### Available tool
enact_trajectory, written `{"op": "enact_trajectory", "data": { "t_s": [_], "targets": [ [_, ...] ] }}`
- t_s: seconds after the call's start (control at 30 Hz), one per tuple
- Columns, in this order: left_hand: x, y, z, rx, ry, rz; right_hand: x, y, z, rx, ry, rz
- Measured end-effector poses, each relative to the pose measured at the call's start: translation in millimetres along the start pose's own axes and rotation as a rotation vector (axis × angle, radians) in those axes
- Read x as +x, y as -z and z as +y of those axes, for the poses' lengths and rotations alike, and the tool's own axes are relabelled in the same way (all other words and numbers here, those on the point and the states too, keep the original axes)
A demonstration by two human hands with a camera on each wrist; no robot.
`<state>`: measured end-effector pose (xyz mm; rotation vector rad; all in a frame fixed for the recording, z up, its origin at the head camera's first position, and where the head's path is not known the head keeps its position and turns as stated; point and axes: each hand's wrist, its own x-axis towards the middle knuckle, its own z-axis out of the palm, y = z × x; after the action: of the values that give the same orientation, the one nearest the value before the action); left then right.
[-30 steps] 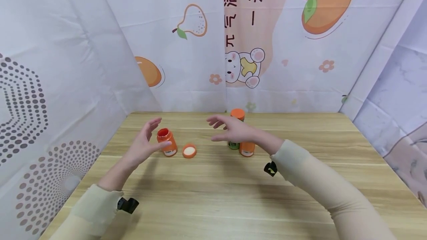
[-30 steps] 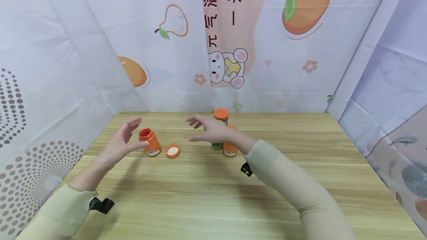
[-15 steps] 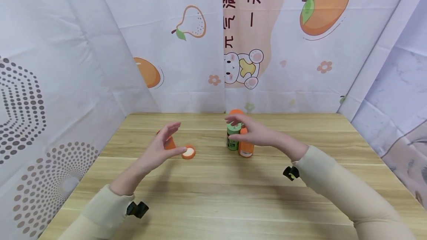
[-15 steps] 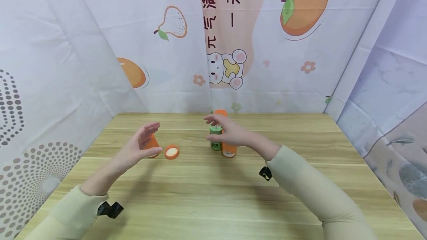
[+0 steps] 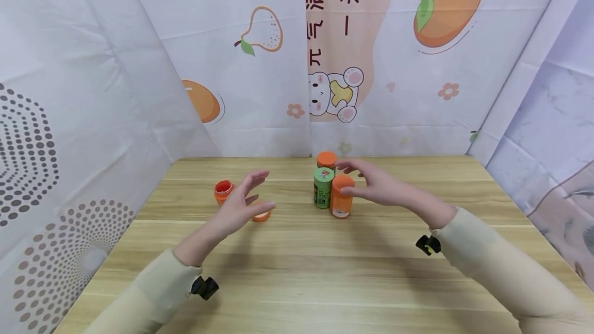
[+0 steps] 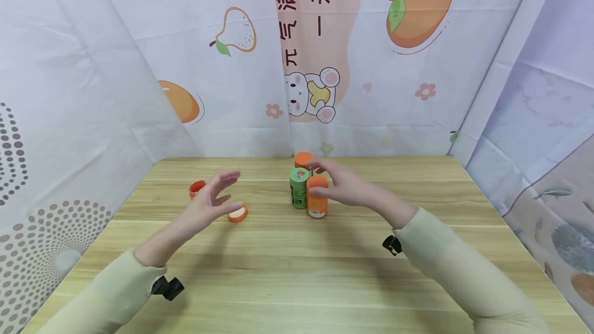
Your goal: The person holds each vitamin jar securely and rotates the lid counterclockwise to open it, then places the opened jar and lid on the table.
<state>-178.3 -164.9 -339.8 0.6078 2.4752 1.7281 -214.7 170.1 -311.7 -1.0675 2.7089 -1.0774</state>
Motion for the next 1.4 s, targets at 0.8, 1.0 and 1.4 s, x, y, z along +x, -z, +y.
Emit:
{"op": "enact_trajectory", "data": {
  "t_s": [0.8,1.0,1.4],
  "targets": [
    [58.8,-57.6,-33.9,-0.074,-0.010,0.032,-21.1,3.8,33.3,-0.029,-0.055,0.080],
    [76.2,-74.4,-49.9,-0.150,0.015,0.060,-22.1,-1.0,38.9,-0.043,-0.052,0.082],
    [94.3,-92.8,-70.5,-0.199,0.056,0.062,-36.3,-10.6,56.7,-0.014,-0.064,0.106]
  ]
}}
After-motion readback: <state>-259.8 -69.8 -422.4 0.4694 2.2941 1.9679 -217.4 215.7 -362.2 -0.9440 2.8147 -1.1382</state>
